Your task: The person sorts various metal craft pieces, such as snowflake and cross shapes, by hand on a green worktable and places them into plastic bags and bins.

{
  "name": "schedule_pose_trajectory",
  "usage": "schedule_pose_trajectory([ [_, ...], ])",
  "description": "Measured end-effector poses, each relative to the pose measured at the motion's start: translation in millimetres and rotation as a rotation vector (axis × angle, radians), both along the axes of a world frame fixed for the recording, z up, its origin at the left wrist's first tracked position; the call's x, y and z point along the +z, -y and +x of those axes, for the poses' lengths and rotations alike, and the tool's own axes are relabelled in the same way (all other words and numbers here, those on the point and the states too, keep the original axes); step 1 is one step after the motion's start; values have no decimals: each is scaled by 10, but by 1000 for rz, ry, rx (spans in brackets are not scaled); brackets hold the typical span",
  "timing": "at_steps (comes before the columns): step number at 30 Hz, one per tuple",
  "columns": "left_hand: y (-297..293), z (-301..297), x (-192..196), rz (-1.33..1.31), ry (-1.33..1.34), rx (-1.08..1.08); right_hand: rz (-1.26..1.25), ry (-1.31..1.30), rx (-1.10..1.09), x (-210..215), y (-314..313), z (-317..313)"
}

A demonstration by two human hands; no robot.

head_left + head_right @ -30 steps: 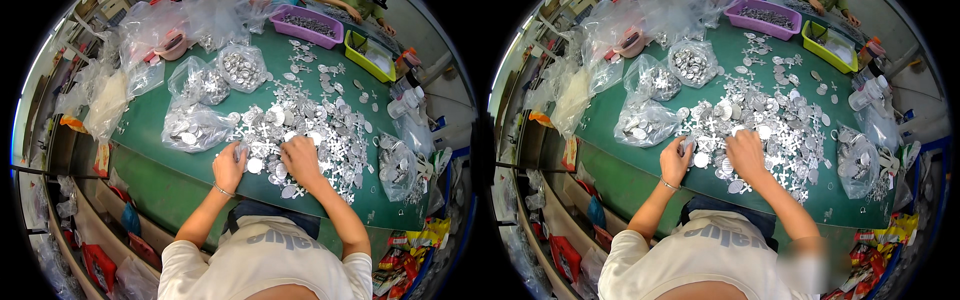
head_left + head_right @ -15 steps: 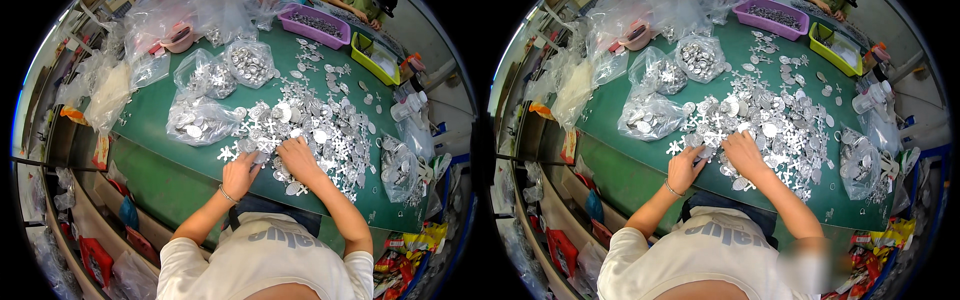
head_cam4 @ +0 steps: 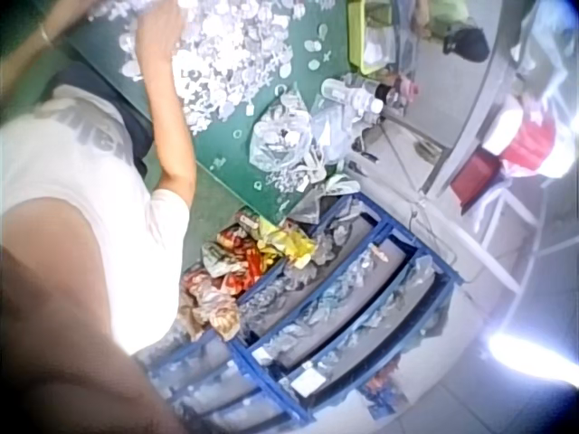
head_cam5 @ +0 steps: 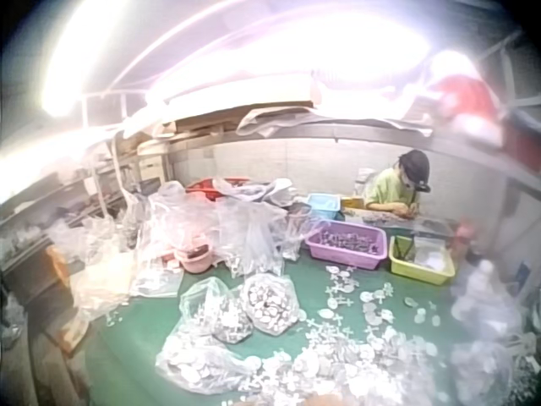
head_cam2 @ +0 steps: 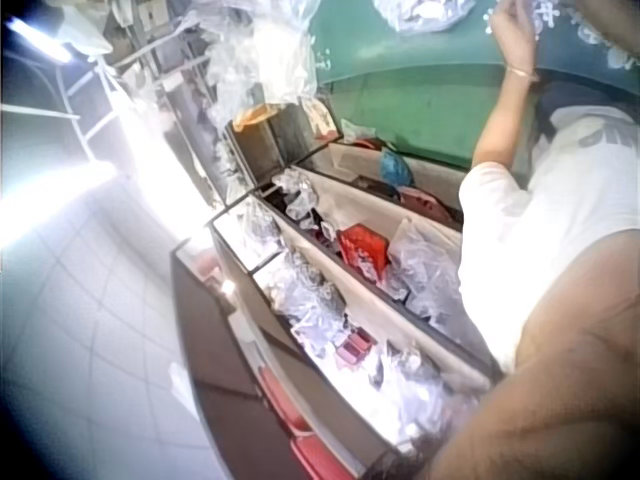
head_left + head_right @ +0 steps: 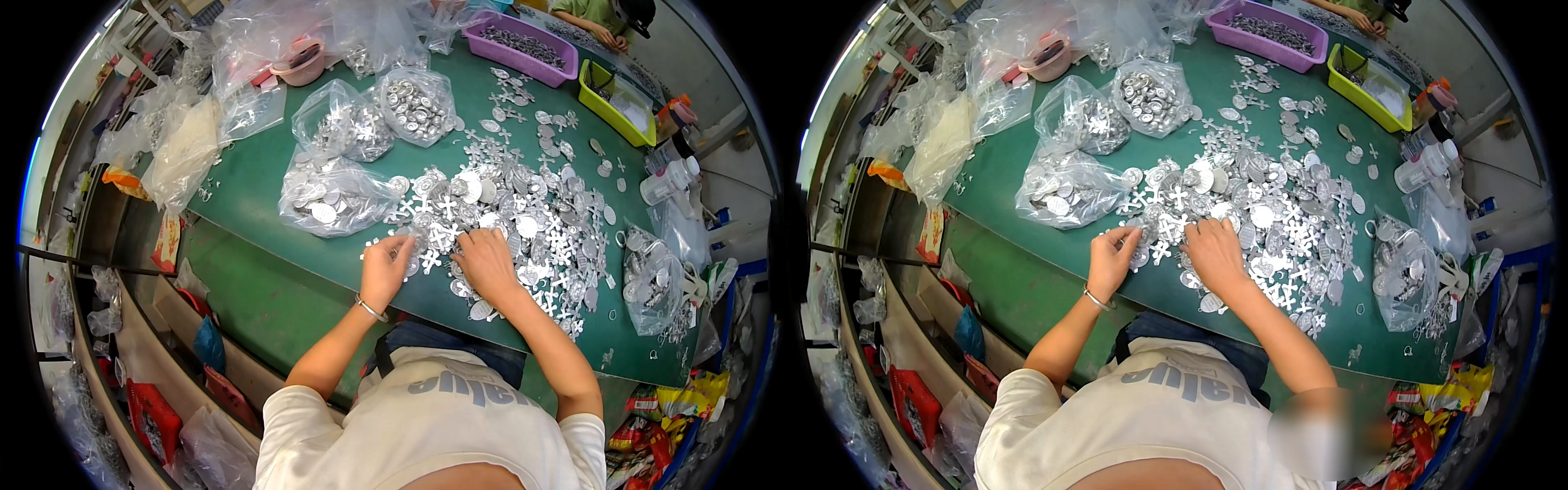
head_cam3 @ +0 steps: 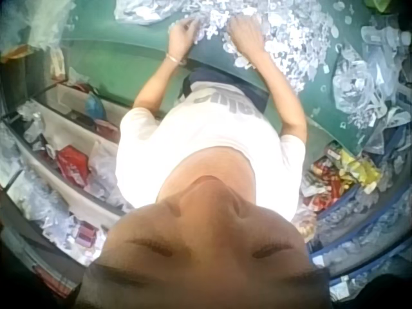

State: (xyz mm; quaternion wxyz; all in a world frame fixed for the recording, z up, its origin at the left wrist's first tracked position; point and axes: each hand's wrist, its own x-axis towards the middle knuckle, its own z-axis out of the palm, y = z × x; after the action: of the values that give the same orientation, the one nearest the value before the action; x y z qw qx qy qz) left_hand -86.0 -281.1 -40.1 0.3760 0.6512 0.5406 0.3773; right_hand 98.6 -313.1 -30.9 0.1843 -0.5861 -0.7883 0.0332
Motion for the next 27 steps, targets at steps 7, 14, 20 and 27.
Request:
schedule_pose_trajectory([
  [7, 37, 53, 172, 187, -303, -92, -295, -843, -279, 159, 20, 148],
  [14, -394, 387, 148, 330, -460, -237, -570, -2263, -289, 232, 61, 622],
  [20, -836, 789, 158, 293, -611, -407, -531, -1953, -367, 175, 34, 818],
  [27, -1093, 834, 62, 244, -699, -272, -400, -1506, -491, 138, 26, 940],
])
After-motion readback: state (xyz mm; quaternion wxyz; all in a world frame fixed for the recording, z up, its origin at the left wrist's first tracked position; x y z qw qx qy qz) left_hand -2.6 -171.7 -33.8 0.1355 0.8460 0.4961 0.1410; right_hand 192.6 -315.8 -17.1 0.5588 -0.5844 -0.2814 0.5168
